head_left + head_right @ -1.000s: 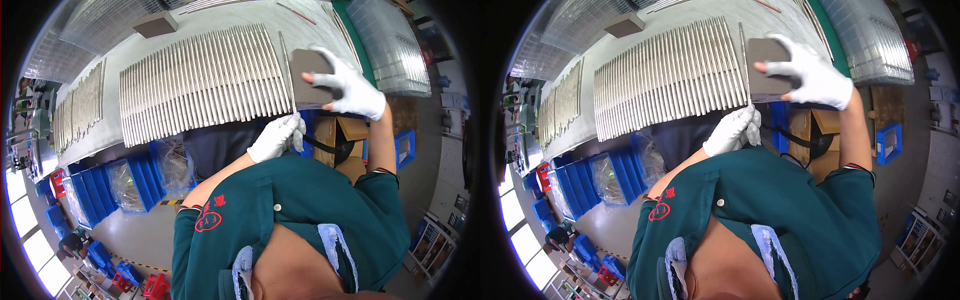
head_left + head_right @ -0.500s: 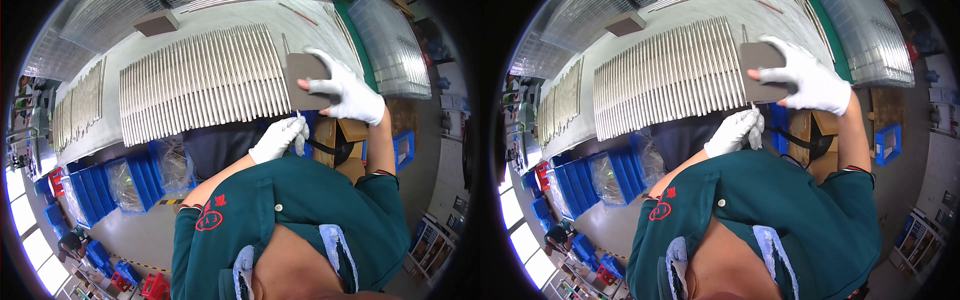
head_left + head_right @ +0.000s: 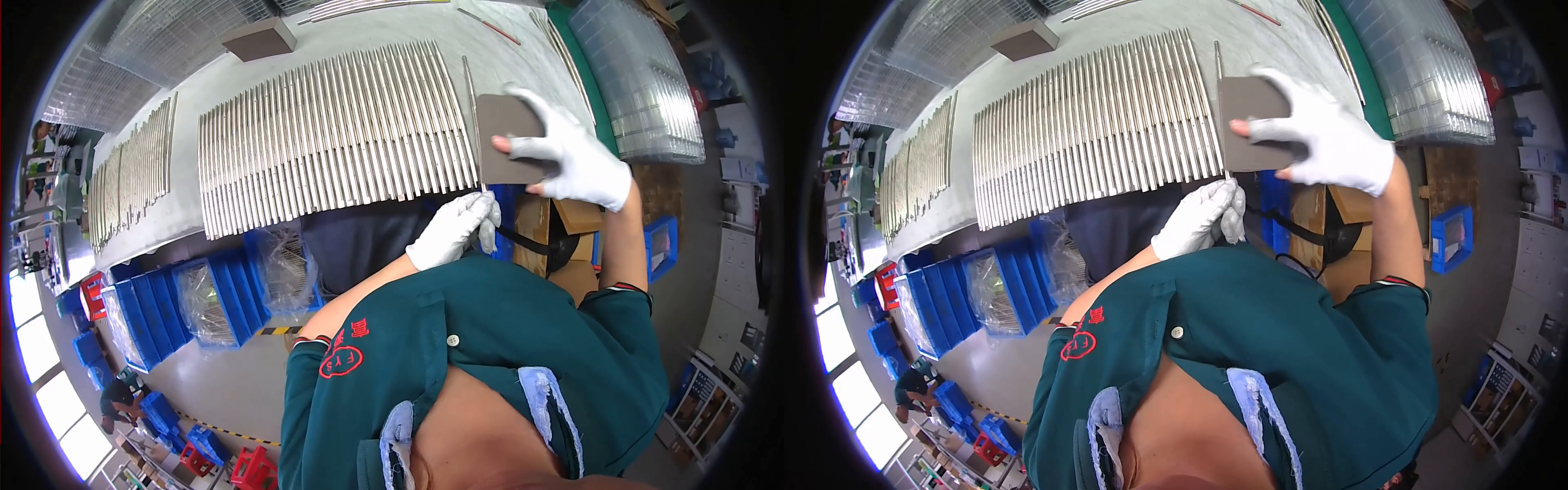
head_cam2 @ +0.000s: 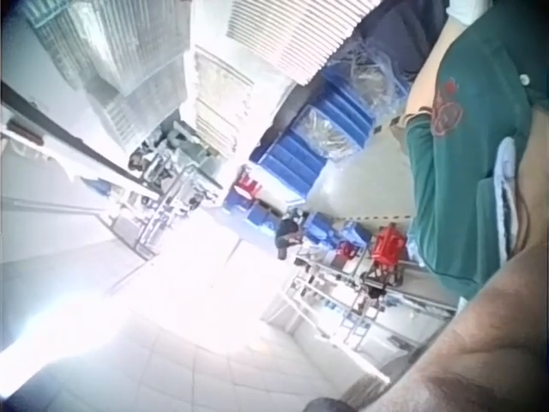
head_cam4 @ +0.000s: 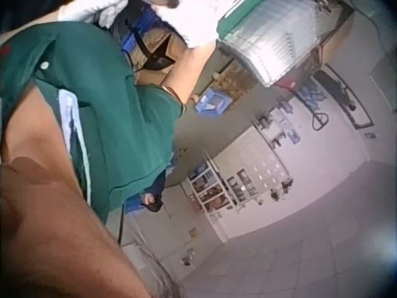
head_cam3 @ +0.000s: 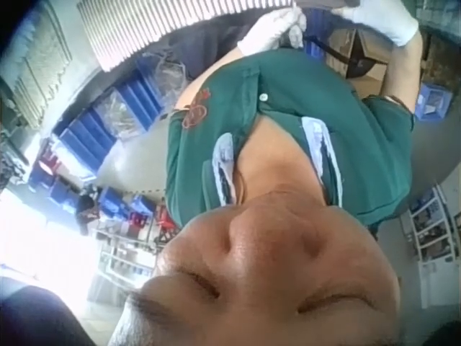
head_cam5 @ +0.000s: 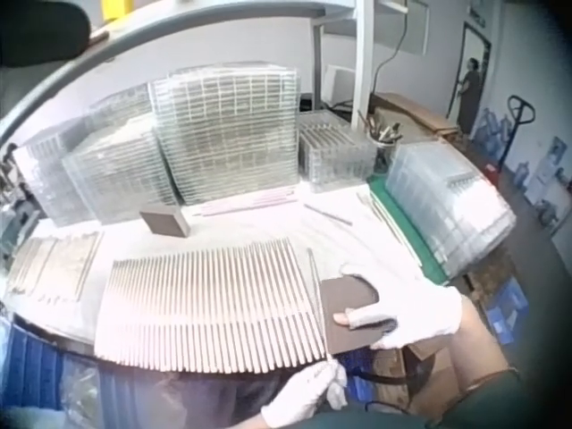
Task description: The worker aligns, inspects, and uses a sanding block on long thin metal rods at a manufacturing workbench.
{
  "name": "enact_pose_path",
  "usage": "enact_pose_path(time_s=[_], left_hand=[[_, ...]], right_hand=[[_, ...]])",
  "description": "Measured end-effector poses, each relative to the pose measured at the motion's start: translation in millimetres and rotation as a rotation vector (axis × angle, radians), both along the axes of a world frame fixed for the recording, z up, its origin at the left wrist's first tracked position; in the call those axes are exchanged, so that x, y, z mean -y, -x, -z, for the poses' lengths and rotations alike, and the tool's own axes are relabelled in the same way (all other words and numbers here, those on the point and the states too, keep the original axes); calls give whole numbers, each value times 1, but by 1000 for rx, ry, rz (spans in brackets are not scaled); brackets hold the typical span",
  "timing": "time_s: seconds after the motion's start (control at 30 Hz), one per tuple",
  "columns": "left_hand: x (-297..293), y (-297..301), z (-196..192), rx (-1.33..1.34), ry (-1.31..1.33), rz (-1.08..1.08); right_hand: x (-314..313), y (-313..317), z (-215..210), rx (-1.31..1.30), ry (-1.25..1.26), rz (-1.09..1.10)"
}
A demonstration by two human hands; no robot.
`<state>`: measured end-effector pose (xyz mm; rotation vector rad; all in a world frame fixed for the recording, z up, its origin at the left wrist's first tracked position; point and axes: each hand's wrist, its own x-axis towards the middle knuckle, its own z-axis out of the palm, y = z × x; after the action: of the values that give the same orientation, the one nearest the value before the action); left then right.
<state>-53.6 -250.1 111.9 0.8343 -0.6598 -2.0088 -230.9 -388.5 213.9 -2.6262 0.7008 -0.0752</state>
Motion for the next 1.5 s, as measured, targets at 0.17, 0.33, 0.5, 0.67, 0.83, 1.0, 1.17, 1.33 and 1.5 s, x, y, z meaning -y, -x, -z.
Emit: enact_pose_path(time_s=[0.17,0.33,0.5,0.67,0.83,1.0,1.17,1.33,1.5], left_hand=[[4,2,9,-79,49,-28],[8,4,8,-44,-21,-33],[4,-5,3,8,-42,89],[1,-8,8,15,-2,268],[8,-5,-6,110,11,154],[10,-5,2,66,14,71],[9,0,0,174,-2,-276],[12,0,-3,261,-61,-468],[10,3,0,210,-115,-554]], right_hand=[[15,26,-10,244,209,245],[49,21,7,-20,494,374],[42,6,7,7,745,276],[19,-25,27,73,539,-71],[9,-45,46,44,380,3],[8,-47,51,28,386,35],[8,-44,48,-14,363,24],[9,-45,69,176,455,-10],[2,-47,66,168,414,20]])
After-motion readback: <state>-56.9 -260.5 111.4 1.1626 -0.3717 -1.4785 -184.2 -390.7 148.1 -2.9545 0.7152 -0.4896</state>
